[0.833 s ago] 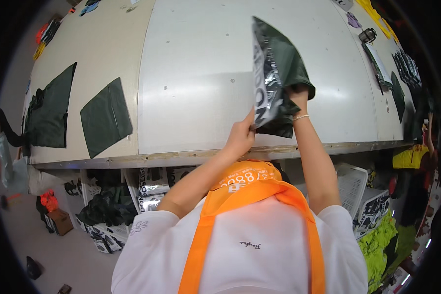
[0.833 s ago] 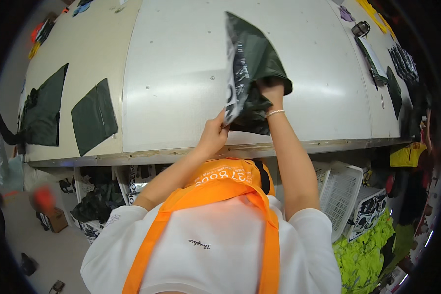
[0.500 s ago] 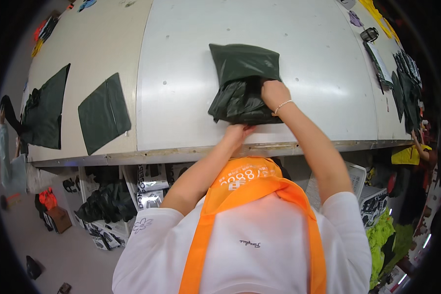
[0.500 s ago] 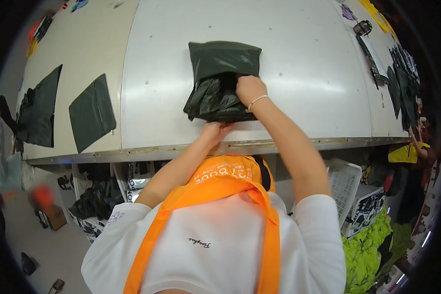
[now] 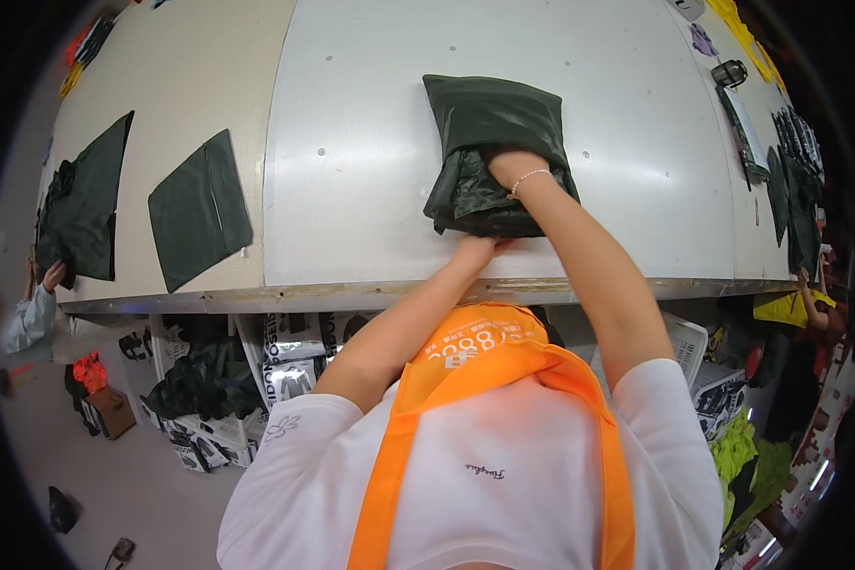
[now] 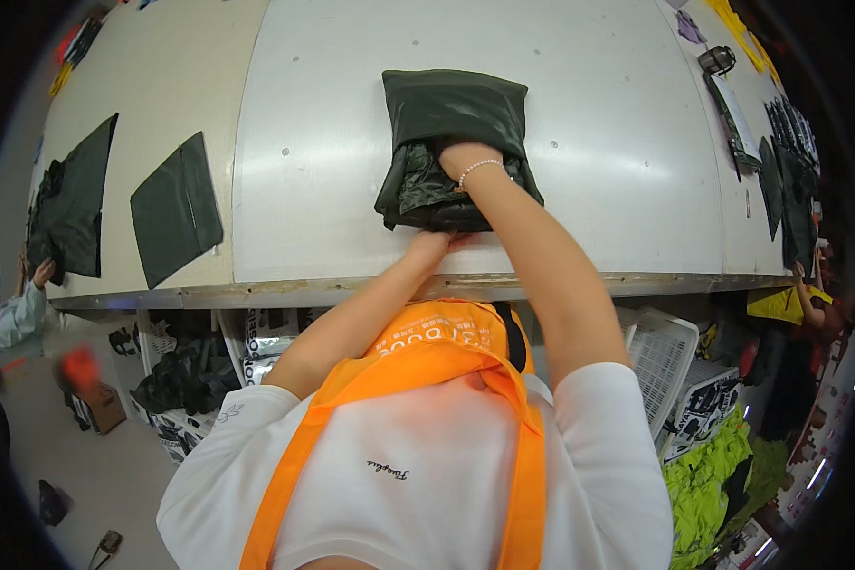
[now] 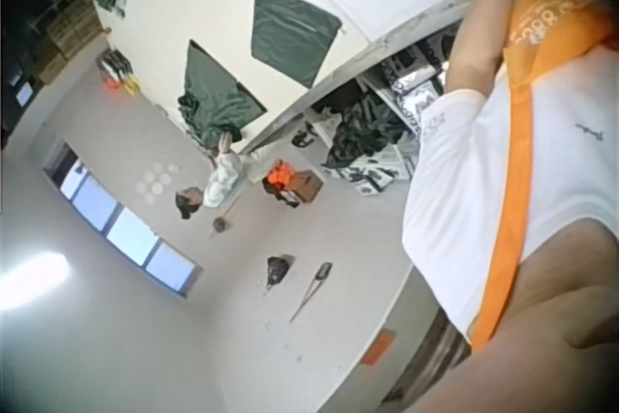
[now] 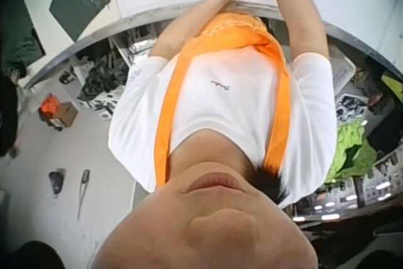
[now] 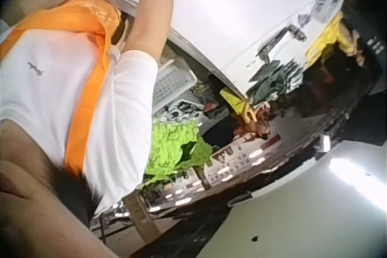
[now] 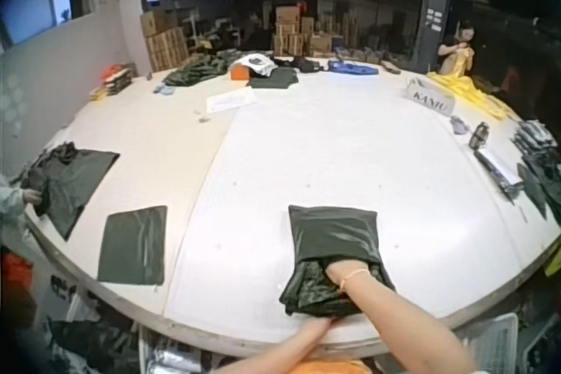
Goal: The person folds a dark green jacket on a white table. They smooth the fabric, fold the sleeves inward, fold the body in half lengthwise, then fold it into a compact rectangle. The folded jacket is placed on the table.
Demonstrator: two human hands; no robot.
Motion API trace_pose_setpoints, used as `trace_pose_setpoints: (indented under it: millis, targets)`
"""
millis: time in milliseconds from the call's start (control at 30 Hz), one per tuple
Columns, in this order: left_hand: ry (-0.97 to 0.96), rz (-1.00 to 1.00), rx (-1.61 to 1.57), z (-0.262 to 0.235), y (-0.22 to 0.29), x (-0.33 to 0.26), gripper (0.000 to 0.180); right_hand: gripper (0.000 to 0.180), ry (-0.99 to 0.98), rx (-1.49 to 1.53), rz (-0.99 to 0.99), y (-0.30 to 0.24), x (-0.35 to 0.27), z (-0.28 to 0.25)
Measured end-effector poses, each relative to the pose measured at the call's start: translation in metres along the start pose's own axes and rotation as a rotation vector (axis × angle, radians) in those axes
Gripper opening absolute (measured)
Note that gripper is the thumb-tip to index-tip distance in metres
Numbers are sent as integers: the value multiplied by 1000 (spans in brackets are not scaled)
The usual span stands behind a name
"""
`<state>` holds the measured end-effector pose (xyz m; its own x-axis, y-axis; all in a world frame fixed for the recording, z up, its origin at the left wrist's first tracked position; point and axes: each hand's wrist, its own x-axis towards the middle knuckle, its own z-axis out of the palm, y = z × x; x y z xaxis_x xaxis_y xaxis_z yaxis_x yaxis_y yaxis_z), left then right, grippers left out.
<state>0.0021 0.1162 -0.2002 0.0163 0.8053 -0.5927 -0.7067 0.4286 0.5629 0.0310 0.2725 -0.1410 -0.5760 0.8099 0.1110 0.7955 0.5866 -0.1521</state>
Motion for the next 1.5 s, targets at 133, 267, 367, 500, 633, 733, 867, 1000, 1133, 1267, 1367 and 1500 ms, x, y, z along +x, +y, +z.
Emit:
trace_pose_setpoints:
  millis: [133,267,367,500,633,733,867,1000,1133,1267,1367,1500]
  targets:
    - [-3,-4,26,-4,7,0,35,47,92,87,-117,-5,8,-6]
    - [-14,-32,-86,-3,13,-13,33,47,-18,156,-49,4,30,-44]
    - [-52,-50,-34,-2,17,-13,33,48,-28,300,41,9,35,-31]
    - [-21,-36,5,-1,14,-13,32,51,96,48,-25,9,22,10]
    - [-15,-142,-67,1,23,-13,31,53,-97,219,19,6,28,-4]
    - [-33,-130,-68,2,31,-8,30,54,-299,377,33,2,26,-42]
    - [7,-83,-122,-2,25,-11,35,39,-44,457,-195,-41,-83,-70]
    - [-24,-58,-4,5,42,-22,30,31,-295,1041,120,-6,-165,-88]
    - [55,131,435,12,51,-21,24,28,-196,1547,692,16,-180,-49]
    - [4,94,972,22,79,-37,24,27,82,1981,815,2,-149,-22]
    - [-290,272,1196,56,103,-89,25,24,89,1929,796,2,-141,-27]
    - [-110,1165,1891,100,152,-101,52,20,141,1806,818,2,-132,-36]
